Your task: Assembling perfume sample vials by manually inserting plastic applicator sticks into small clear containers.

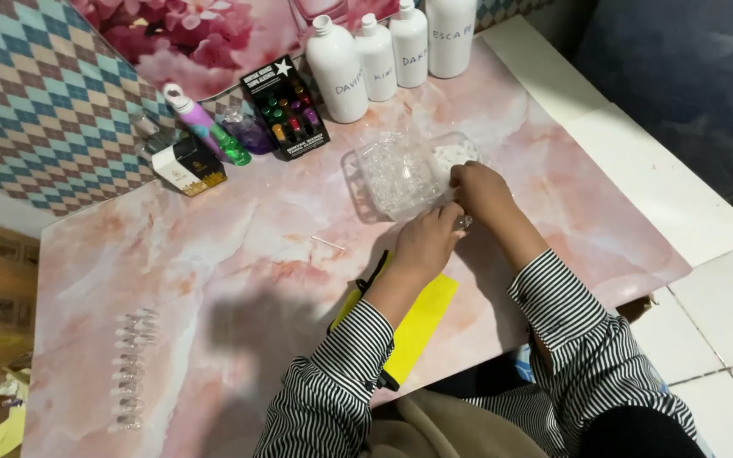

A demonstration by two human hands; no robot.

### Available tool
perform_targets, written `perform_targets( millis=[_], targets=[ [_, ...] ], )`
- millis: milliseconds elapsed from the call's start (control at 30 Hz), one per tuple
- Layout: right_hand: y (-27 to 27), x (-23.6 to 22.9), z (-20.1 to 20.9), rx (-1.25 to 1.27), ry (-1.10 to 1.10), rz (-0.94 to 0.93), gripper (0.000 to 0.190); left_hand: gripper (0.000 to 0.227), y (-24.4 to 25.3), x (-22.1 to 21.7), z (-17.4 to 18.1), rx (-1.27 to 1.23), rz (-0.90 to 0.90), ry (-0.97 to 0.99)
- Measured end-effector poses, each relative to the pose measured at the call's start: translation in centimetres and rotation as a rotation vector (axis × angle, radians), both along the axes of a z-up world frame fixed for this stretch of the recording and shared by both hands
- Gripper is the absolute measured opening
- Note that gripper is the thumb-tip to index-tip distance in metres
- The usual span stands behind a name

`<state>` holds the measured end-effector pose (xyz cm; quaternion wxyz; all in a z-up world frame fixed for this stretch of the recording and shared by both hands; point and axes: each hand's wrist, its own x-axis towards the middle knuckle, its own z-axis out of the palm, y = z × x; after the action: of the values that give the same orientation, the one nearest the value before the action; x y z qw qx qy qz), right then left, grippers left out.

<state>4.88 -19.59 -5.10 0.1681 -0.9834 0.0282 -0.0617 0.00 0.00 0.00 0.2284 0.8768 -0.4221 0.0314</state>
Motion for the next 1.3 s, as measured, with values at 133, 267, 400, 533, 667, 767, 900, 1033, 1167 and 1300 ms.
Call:
perform_targets(
  millis=[133, 267, 400, 533, 667, 767, 900, 1033, 1167, 1300],
  targets=[
    [-0.4, -0.2, -0.7, -0.121, -0.082, -0.006, 0.027, 0.037, 0.3, -0.2, 0.1, -0.011, 0.01, -0.01],
    [0.7, -2.1, 2.5, -0.006, -0.388, -0.078, 0.021, 0.035, 1.8, -1.3, 1.8, -0.09, 0.024, 0.001],
    [4.8, -4.7, 8.2, 0.809, -0.771, 0.121, 0.022, 0.037, 5.1, -1.7, 2.5, -0.438, 0.01, -0.037],
    [11.2, -5.0, 9.7, 1.113, -0.675, 0.197, 0.021, 0.03, 10.5, 1.2, 0.7, -0.664, 0.075, -0.184],
    [17.9, -3.8, 9.2, 1.353, -0.43, 0.181, 0.022, 0.036, 17.1, 3.4, -1.7, -0.706, 0.338, -0.174],
    [22.4, -0.8, 7.1, 1.517, -0.265, 0.109, 0.019, 0.036, 20.7, 3.9, -2.4, -0.718, 0.544, -0.056],
    [26.0, 4.4, 1.6, 1.622, -0.213, 0.025, 0.033, 0.034, 23.6, 5.4, -4.3, -0.735, 0.792, 0.271],
    [27.0, 5.1, 0.3, 1.547, -0.223, 0.019, 0.027, 0.034, 23.5, 6.6, -5.6, -0.814, 0.796, 0.361],
    [27.0, 5.3, -0.2, 1.468, -0.217, 0.055, 0.022, 0.035, 23.8, 5.9, -3.5, -0.81, 0.699, 0.473],
    [26.9, 4.6, 1.0, 1.461, -0.233, 0.072, 0.024, 0.036, 24.1, 5.7, -2.4, -0.742, 0.692, 0.485]
  ],
)
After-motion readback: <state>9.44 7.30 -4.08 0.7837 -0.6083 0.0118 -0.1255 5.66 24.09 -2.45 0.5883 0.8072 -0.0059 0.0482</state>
